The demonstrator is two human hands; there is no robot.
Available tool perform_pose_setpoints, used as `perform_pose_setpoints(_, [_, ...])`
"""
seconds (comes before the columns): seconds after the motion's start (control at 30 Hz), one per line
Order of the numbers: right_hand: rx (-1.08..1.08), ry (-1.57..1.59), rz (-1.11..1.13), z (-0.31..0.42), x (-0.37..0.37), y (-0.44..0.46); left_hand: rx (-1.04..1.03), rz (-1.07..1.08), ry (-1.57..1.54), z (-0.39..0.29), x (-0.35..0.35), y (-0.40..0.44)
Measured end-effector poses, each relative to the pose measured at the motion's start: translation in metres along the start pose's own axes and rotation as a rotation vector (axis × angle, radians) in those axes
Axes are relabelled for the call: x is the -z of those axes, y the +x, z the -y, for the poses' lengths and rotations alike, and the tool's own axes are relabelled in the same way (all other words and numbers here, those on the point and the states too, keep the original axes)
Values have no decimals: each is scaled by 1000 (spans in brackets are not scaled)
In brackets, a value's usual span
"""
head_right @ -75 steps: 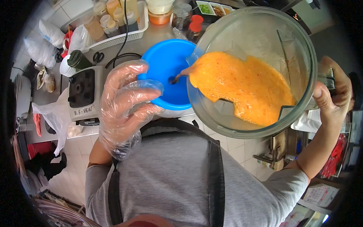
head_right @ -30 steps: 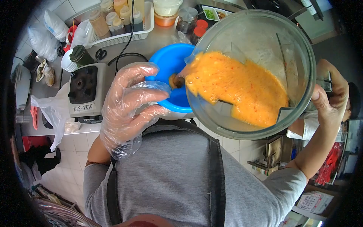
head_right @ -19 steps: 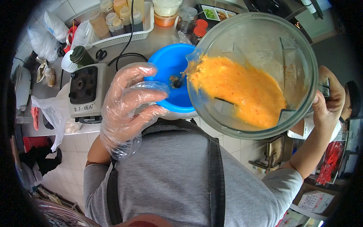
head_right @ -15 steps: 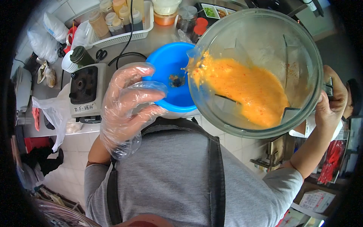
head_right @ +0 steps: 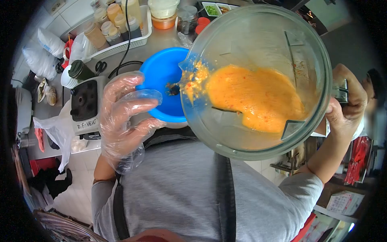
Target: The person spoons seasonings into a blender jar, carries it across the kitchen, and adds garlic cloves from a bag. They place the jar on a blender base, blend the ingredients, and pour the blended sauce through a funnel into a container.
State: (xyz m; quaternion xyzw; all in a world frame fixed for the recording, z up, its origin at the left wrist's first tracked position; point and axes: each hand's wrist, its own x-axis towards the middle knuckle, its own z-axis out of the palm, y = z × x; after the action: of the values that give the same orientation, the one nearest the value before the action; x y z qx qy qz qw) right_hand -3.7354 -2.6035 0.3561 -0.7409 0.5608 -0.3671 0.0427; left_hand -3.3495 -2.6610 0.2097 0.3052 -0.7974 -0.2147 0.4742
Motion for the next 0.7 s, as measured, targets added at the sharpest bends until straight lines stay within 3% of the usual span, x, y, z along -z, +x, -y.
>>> perform_pose_setpoints(0.03, [57,13,-109,-7,-3,-5,-1,-4,-6,1,-1,0])
perform_pose_setpoints(0.17, [37,-37,6,-2,0,-6,3,-2,-12,0,-2,0])
perform_pose_setpoints(0.37, [165,-94,-136,-14,2,-7,-32,-29,19,3,-4,-3])
perform_pose_setpoints(0.43, [27,5,26,-26,16,-9,-19,-44,26,1,-5,-4])
perform_pose_setpoints(0.53, [-23,51,-118,-37,14,-16,-12,-75,54,-3,-6,-4])
perform_pose_setpoints(0.57, [-14,30,14,-48,29,-13,-21,-87,74,-4,-6,-4])
perform_pose_setpoints(0.7, [8,94,1,-66,24,-13,-43,-139,128,-9,-1,-4])
